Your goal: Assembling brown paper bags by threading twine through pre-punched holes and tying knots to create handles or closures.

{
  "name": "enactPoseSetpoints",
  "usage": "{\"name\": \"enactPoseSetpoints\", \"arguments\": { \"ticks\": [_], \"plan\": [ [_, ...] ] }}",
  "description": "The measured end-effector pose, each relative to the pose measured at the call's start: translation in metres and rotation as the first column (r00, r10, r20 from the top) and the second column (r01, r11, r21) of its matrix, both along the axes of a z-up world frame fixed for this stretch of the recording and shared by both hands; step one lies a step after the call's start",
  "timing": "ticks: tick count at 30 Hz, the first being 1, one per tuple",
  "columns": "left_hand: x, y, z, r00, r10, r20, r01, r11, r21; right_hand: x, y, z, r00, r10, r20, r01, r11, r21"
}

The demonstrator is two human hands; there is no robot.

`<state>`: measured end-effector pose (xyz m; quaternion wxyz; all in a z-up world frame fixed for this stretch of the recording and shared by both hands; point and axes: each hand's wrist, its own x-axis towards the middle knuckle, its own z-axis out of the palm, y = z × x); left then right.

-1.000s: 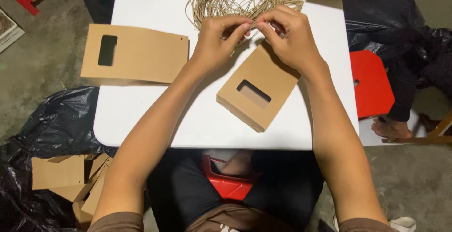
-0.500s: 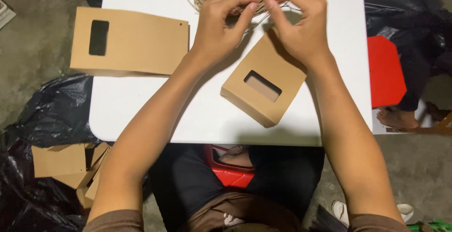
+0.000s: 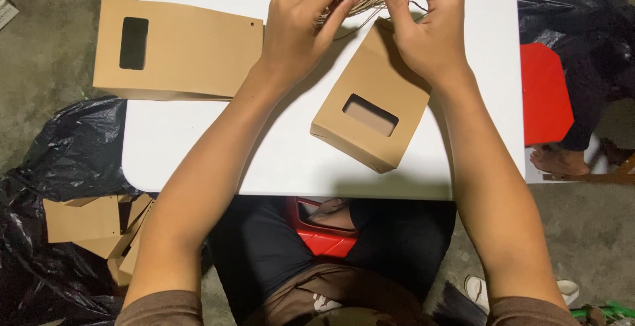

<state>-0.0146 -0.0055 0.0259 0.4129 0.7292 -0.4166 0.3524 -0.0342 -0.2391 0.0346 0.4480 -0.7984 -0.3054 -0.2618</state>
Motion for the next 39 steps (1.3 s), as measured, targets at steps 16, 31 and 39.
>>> {"name": "enactPoseSetpoints", "arguments": {
  "ticks": [16, 31, 39],
  "plan": [
    [0.001, 0.000, -0.007, 0.979, 0.195, -0.054, -0.195, 0.981, -0.006, 0.000, -0.007, 0.000, 0.993, 0.067, -0.102, -0.072, 0.996, -0.050],
    [-0.007, -0.005, -0.002, 0.971, 0.060, -0.229, -0.062, 0.998, -0.003, -0.008, -0.002, 0.001, 0.990, 0.027, -0.136, -0.031, 0.999, -0.022],
    [-0.002, -0.011, -0.012, 0.944, -0.004, -0.329, -0.054, 0.984, -0.170, -0.011, -0.001, 0.005, 0.990, 0.039, -0.139, -0.044, 0.999, -0.031]
  ]
}}
